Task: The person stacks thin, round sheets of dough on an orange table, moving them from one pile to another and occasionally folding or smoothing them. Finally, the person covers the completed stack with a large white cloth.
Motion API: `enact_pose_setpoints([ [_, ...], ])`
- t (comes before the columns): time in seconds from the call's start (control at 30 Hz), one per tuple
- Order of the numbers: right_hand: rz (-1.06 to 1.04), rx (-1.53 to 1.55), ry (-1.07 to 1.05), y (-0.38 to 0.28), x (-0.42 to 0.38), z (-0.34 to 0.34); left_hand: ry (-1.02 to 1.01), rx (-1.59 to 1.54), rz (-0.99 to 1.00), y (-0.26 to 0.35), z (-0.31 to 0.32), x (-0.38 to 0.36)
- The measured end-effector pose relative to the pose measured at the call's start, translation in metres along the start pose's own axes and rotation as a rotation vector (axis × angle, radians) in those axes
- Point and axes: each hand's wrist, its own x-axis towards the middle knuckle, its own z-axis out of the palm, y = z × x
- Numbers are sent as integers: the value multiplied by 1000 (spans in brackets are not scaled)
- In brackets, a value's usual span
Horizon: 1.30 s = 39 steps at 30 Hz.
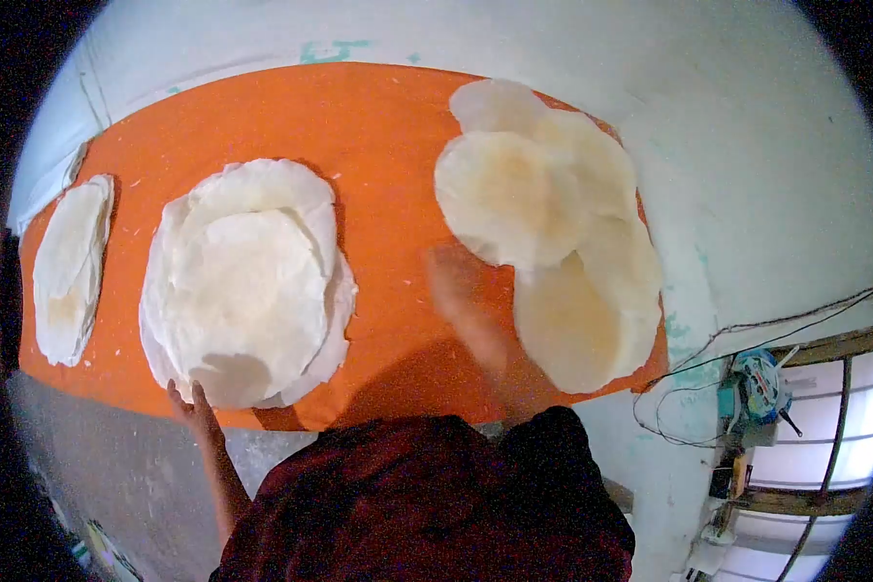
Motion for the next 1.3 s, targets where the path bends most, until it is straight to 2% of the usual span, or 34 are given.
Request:
enact_pose_setpoints([
  [0.03, 182, -195, -18, 34, -7, -4, -42, -46, -50, 8, 1, -4],
  [0.1, 289, -307, -87, 93, -24, 8, -66, -62, -110, 22, 9, -12],
  [0.2, 416, -218, -318, 114, -20, -15, -118, -111, -170, 36, 22, -20],
  [0.23, 299, -196, -235, 131, -21, 11, -137, -131, -185, 42, 26, -23],
  [0.27, 262, -196, -150, 135, -20, 20, -111, -75, -179, 68, 37, -30],
  [0.33, 191, -192, 22, 138, -16, 33, -196, -151, -203, 77, 50, -35],
  [0.43, 382, 113, -269, 147, 10, 23, -402, -148, -203, 129, 76, -51],
  [0.53, 233, 281, -174, 118, 25, -28, -708, -184, -286, 160, 104, -59],
  [0.6, 164, 515, -232, 87, 33, -50, -898, -270, -355, 167, 128, -62],
  [0.67, 146, 824, -270, 47, 29, -57, -992, -391, -472, 182, 155, -64],
  [0.73, 117, 979, -369, 1, 19, -75, -1051, -461, -557, 188, 180, -64],
  [0.83, 106, 1168, -465, -55, 2, -65, -1109, -611, -489, 199, 194, -72],
  [0.93, 28, 1231, -441, -80, -15, -49, -1022, -600, -604, 175, 196, -74],
  [1.03, 54, 1303, -418, -90, -29, -49, -999, -727, -749, 163, 186, -75],
  [1.13, 127, 1320, -335, -93, -40, -54, -1071, -781, -842, 154, 179, -71],
  [1.2, 190, 1373, -277, -94, -43, -54, -1072, -803, -818, 154, 178, -73],
  [1.3, 241, 1355, -312, -91, -51, -45, -1045, -777, -853, 172, 170, -72],
])
